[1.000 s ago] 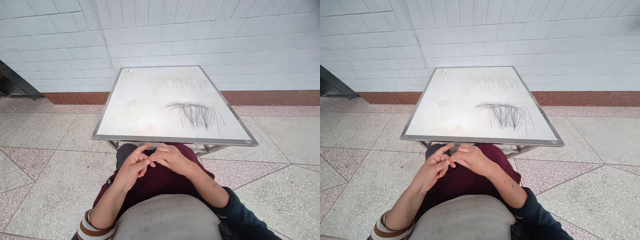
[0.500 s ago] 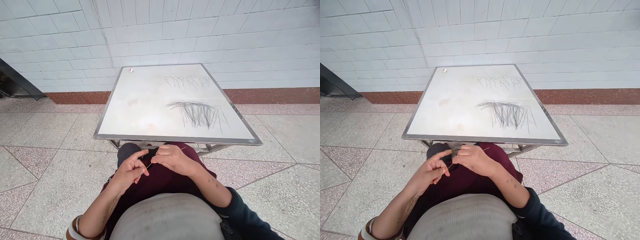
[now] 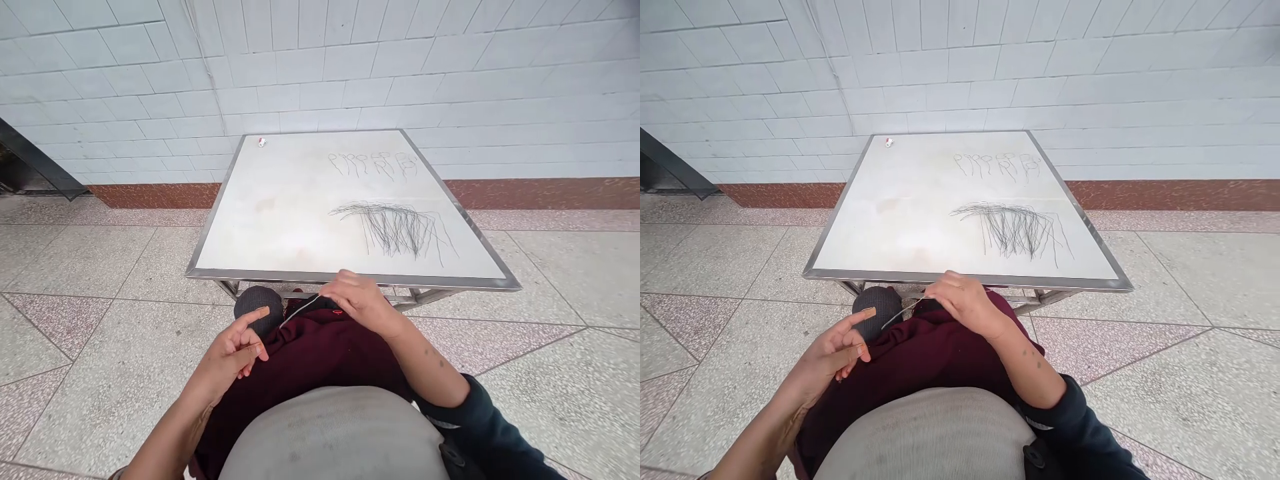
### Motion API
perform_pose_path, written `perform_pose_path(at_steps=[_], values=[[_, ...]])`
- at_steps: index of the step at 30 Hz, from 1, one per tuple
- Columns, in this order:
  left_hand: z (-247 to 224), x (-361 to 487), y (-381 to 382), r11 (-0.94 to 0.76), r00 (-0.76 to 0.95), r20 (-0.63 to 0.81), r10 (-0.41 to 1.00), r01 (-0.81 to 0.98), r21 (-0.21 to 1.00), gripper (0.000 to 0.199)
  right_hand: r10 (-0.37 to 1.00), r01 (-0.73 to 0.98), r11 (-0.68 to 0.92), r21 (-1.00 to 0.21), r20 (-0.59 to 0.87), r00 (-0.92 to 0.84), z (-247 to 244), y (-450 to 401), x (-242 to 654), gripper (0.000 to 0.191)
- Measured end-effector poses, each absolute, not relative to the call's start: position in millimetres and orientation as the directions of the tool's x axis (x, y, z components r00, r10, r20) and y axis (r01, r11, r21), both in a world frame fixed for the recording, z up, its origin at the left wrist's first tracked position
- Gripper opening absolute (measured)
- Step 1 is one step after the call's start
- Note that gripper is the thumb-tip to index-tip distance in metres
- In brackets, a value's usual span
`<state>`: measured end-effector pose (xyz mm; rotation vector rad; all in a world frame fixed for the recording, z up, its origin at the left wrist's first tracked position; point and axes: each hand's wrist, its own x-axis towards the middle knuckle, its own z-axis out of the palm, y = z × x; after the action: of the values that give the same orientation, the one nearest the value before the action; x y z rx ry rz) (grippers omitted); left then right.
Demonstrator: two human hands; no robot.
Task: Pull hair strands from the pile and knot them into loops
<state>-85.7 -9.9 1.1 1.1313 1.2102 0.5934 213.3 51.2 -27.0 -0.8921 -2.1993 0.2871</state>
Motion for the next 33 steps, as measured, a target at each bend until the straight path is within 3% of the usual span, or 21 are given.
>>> perform_pose_path(at_steps=[3, 6, 11, 14, 23, 33], values=[[0, -105, -6, 0.348, 0.163, -0.388, 0.907, 0.228, 0.909, 0.067, 0.713, 0.559, 0.686, -0.465, 0.584, -0.389, -26, 56, 224, 0.017], [12, -99, 1, 0.234, 0.087, -0.269, 0.959, 0.286, 0.929, 0.059, 0.651, 0.504, 0.752, -0.425, 0.594, -0.472, -23, 52, 218, 0.014], [36, -42, 9, -0.055, 0.254, -0.083, 0.964, 0.492, 0.869, 0.053, 0.609, 0.478, 0.789, -0.386, 0.588, -0.533, -16, 39, 200, 0.012], [35, -18, 10, -0.127, 0.344, -0.069, 0.936, 0.515, 0.848, 0.05, 0.627, 0.483, 0.776, -0.405, 0.578, -0.523, -13, 35, 199, 0.012], [30, -7, 5, 0.011, 0.292, -0.15, 0.945, 0.428, 0.903, 0.049, 0.662, 0.387, 0.744, -0.545, 0.523, -0.536, -14, 33, 191, 0.015], [29, -3, 4, 0.088, 0.288, -0.199, 0.937, 0.357, 0.93, 0.049, 0.678, 0.33, 0.715, -0.616, 0.495, -0.544, -12, 32, 189, 0.016]])
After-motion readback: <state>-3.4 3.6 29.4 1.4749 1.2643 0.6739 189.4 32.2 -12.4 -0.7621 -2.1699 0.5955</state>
